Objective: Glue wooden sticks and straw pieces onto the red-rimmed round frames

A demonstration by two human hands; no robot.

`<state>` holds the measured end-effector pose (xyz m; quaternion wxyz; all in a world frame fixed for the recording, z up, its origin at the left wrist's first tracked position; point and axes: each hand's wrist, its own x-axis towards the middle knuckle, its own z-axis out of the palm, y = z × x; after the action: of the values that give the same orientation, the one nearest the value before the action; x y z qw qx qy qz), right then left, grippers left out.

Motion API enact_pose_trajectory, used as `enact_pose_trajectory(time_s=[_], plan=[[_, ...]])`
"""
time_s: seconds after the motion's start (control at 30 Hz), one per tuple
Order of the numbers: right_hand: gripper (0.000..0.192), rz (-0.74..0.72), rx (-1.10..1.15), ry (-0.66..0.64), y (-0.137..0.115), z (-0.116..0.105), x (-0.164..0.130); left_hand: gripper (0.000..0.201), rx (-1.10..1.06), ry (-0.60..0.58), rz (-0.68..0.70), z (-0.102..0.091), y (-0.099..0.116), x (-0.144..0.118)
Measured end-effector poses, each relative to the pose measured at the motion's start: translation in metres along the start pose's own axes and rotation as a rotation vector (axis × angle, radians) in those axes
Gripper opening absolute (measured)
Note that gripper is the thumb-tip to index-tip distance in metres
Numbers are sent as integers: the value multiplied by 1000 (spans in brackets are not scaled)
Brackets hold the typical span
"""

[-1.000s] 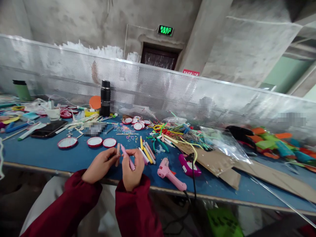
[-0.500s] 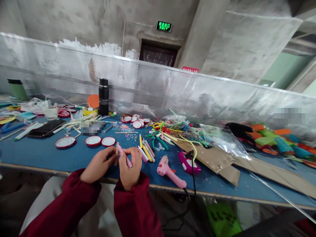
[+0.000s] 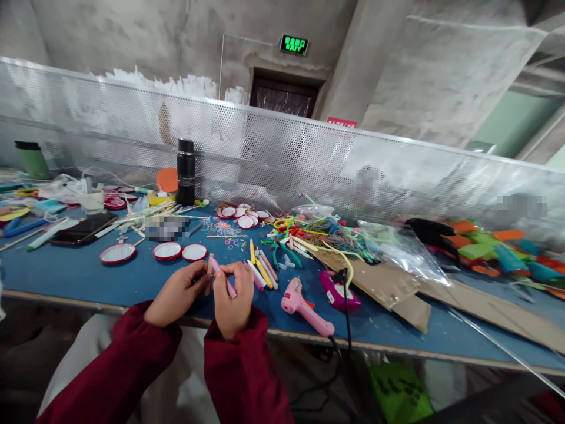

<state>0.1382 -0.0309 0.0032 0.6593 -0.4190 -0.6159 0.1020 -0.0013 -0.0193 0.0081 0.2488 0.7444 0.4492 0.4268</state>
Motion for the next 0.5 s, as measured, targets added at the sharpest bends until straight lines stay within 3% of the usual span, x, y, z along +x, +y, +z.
enact_pose_trajectory(time_s=[0.5], plan=[[13, -13, 9, 1, -2, -1, 0, 23, 4, -6, -1, 0, -1, 0]])
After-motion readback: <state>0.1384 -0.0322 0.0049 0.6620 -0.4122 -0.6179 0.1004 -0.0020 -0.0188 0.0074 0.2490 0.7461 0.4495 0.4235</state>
